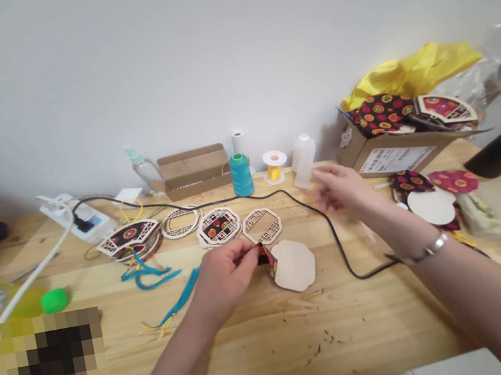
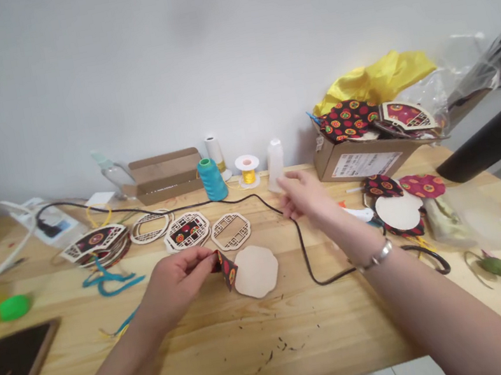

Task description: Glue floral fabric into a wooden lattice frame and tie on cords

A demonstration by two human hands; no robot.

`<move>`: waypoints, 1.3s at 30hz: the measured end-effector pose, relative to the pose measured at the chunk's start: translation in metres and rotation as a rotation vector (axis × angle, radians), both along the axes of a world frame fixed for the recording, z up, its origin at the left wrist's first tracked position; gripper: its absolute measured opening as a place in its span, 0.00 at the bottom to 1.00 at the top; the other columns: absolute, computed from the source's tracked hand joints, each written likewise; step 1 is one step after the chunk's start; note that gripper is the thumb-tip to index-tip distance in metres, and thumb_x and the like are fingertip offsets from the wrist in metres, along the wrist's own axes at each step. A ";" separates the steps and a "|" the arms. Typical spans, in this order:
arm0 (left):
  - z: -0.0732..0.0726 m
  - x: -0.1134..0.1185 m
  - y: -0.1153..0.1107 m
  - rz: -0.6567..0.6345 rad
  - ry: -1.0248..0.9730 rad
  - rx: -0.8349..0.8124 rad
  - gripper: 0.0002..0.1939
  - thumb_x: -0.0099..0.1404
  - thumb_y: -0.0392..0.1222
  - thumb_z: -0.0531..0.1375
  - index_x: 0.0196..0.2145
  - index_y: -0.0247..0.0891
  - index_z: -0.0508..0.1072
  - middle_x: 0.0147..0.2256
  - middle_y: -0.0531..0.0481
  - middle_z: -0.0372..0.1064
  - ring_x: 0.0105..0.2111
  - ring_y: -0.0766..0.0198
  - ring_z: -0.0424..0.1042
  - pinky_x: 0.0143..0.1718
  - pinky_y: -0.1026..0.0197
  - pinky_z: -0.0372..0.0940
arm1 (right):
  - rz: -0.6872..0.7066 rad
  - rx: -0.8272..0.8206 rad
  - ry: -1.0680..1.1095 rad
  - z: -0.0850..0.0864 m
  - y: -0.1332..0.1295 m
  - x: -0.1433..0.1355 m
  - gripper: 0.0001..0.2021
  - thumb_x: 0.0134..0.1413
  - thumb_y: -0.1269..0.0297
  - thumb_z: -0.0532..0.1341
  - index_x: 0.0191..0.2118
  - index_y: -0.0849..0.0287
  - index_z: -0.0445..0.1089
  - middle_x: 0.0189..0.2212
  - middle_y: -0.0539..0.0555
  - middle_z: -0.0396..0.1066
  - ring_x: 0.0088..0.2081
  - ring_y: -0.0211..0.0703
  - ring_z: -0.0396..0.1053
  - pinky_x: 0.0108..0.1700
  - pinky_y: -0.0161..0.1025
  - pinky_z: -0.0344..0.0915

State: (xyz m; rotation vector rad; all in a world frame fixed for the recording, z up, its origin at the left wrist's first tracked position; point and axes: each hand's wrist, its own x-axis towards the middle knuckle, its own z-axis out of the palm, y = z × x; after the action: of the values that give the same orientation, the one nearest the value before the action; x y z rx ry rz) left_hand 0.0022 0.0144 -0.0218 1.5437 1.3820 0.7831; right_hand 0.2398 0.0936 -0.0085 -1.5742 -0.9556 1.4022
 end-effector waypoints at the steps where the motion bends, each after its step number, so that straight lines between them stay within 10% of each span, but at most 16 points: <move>1: 0.000 0.000 0.000 -0.004 0.008 0.009 0.11 0.60 0.44 0.57 0.29 0.37 0.76 0.30 0.49 0.78 0.32 0.58 0.75 0.37 0.61 0.66 | 0.017 0.052 -0.047 -0.003 -0.017 -0.004 0.29 0.51 0.57 0.64 0.57 0.57 0.57 0.21 0.49 0.67 0.20 0.38 0.65 0.21 0.32 0.63; 5: 0.000 0.000 -0.003 -0.021 0.077 0.075 0.10 0.61 0.42 0.56 0.30 0.36 0.76 0.29 0.49 0.77 0.30 0.61 0.73 0.33 0.63 0.65 | 0.468 0.502 -0.560 -0.017 -0.076 -0.020 0.47 0.38 0.52 0.70 0.63 0.57 0.49 0.49 0.62 0.66 0.51 0.56 0.62 0.52 0.54 0.60; 8: -0.001 0.000 -0.005 -0.053 0.155 0.162 0.10 0.61 0.40 0.55 0.30 0.35 0.75 0.27 0.50 0.75 0.26 0.64 0.70 0.29 0.65 0.62 | 0.657 0.619 -0.773 -0.028 -0.093 -0.028 0.56 0.34 0.50 0.70 0.66 0.61 0.40 0.58 0.66 0.55 0.60 0.62 0.48 0.58 0.60 0.51; 22: -0.001 0.000 -0.007 -0.080 0.150 0.206 0.06 0.57 0.37 0.56 0.26 0.36 0.72 0.20 0.55 0.66 0.19 0.69 0.61 0.21 0.67 0.56 | 0.691 0.680 -0.860 -0.041 -0.090 -0.029 0.51 0.40 0.57 0.65 0.66 0.61 0.36 0.54 0.65 0.59 0.55 0.61 0.51 0.56 0.59 0.50; 31: 0.008 -0.003 -0.007 0.100 -0.427 -0.269 0.06 0.50 0.41 0.61 0.26 0.35 0.71 0.20 0.54 0.67 0.19 0.68 0.65 0.20 0.67 0.57 | 0.768 0.691 -0.805 -0.041 -0.085 -0.024 0.50 0.42 0.57 0.64 0.67 0.62 0.35 0.55 0.64 0.59 0.57 0.59 0.49 0.58 0.57 0.49; 39: 0.005 0.002 -0.008 0.056 -0.487 -0.457 0.07 0.47 0.40 0.63 0.25 0.35 0.71 0.18 0.56 0.65 0.17 0.70 0.62 0.19 0.68 0.53 | 0.779 0.670 -0.597 -0.029 -0.078 -0.011 0.50 0.42 0.48 0.67 0.66 0.55 0.42 0.60 0.62 0.53 0.62 0.58 0.46 0.59 0.57 0.50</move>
State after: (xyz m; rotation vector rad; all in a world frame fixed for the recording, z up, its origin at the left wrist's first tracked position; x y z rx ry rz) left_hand 0.0046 0.0068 -0.0163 0.8904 1.1379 0.7496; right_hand 0.2290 0.0153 -0.0374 -1.1243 -2.2962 0.8646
